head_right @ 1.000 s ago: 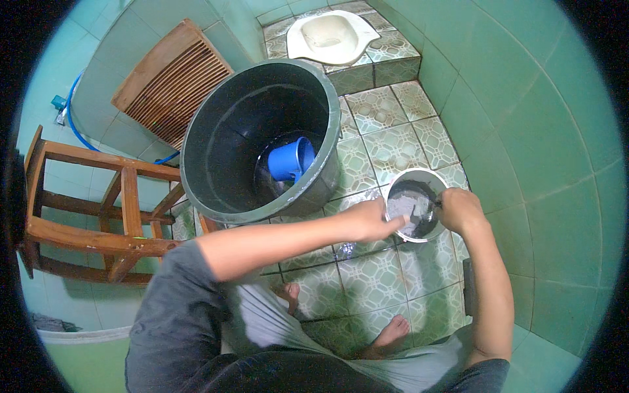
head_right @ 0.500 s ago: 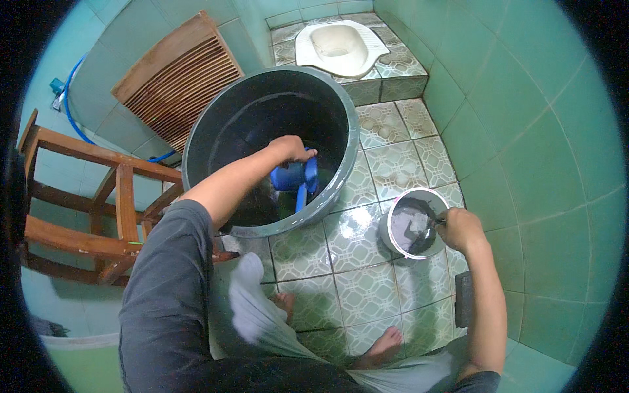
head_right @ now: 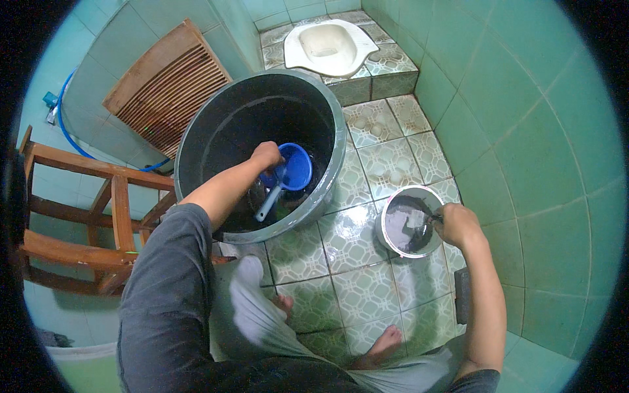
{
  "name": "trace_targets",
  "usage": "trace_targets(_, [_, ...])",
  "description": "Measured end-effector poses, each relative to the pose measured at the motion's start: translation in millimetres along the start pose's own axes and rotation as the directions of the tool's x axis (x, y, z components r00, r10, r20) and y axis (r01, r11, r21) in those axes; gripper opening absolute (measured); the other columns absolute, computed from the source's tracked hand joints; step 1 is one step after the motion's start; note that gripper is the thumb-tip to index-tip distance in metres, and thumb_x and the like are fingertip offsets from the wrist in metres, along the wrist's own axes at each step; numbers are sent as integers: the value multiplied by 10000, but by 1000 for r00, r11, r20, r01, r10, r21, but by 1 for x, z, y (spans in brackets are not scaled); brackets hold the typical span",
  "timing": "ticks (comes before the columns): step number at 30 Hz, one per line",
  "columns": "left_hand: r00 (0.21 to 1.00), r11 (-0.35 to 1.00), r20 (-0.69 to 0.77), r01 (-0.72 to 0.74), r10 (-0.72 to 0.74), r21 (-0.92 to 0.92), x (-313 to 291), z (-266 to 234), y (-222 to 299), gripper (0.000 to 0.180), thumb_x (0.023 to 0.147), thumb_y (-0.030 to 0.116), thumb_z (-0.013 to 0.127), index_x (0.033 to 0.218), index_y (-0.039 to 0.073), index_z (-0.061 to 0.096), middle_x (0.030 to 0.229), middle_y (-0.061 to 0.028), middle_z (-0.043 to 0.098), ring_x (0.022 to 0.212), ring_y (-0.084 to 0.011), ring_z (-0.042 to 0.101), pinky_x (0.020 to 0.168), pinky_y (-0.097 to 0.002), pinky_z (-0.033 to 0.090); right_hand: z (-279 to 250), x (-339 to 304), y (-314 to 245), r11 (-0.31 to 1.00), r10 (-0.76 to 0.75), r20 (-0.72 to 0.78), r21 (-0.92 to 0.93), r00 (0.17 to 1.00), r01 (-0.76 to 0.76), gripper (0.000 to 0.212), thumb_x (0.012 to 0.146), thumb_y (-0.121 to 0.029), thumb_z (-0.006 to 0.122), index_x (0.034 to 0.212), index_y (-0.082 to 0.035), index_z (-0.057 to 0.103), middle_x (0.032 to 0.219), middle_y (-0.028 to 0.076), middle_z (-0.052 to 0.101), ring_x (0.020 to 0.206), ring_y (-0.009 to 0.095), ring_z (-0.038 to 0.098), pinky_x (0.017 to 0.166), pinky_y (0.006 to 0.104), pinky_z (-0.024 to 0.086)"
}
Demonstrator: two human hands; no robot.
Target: The person prepares a small batch of cement by pouring water from a blue scoop into a bucket containing grey powder and stirring it with a trowel. They then add more dry powder from a plastic bag and continue mixing the contents until a thick consistency is achieved.
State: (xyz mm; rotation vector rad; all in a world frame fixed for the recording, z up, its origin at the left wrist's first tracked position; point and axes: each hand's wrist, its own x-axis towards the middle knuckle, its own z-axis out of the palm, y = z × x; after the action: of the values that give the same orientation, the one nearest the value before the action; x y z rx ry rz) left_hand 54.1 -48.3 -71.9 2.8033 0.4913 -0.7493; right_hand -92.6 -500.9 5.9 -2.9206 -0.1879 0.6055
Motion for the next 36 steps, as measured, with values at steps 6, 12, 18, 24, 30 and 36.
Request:
trace_targets(6, [972,984,-160,-169,175,55,-22,-34,-16,416,745,290,744,1029,-6,671,992,-223,684,889,-329,690,792,-410,554,-6,-1,0,997,-32,-6,65,999,32,252,782,-213,697,989,-71,727,993,191,684,951,350,648,848,437,513])
trace_targets(12, [899,885,-312,-389,306,-254,-100,-128,-3,304,834,217,632,955,-60,600,727,-168,655,526,-252,671,476,-361,567,-10,-5,6,999,-22,4,39,1000,22,271,803,-251,699,1008,-76,726,1019,189,682,968,342,647,860,429,512])
trace_targets(18, [852,605,-354,-523,384,-601,-182,-174,37,308,914,225,568,951,-77,518,720,-120,612,575,-242,673,520,-354,593,-17,-1,7,997,-74,15,18,997,73,292,819,-301,702,1023,-95,728,1016,179,686,956,339,652,856,427,514])
trace_targets(24, [809,81,-383,-462,446,-883,-191,-157,90,253,984,204,457,1026,-44,492,937,-164,579,762,-269,633,900,-546,526,-28,-5,-2,990,-123,-10,71,992,123,289,806,-260,697,1020,-67,722,982,173,698,930,329,663,825,413,519])
trace_targets(30, [847,-161,-339,-299,410,-941,-208,-110,199,214,937,148,514,1052,-32,522,838,-111,550,699,-265,646,763,-540,574,-25,-12,16,994,-84,-15,71,996,85,288,798,-280,703,1017,-95,730,1001,176,694,954,325,663,851,418,517])
trace_targets(36, [799,-164,-541,-515,264,-841,-154,-37,235,157,916,92,513,1006,-19,578,954,-150,649,650,-220,664,554,-368,602,-3,-1,3,987,-111,-39,113,993,115,294,795,-325,691,970,-93,736,971,179,694,915,314,669,830,420,528])
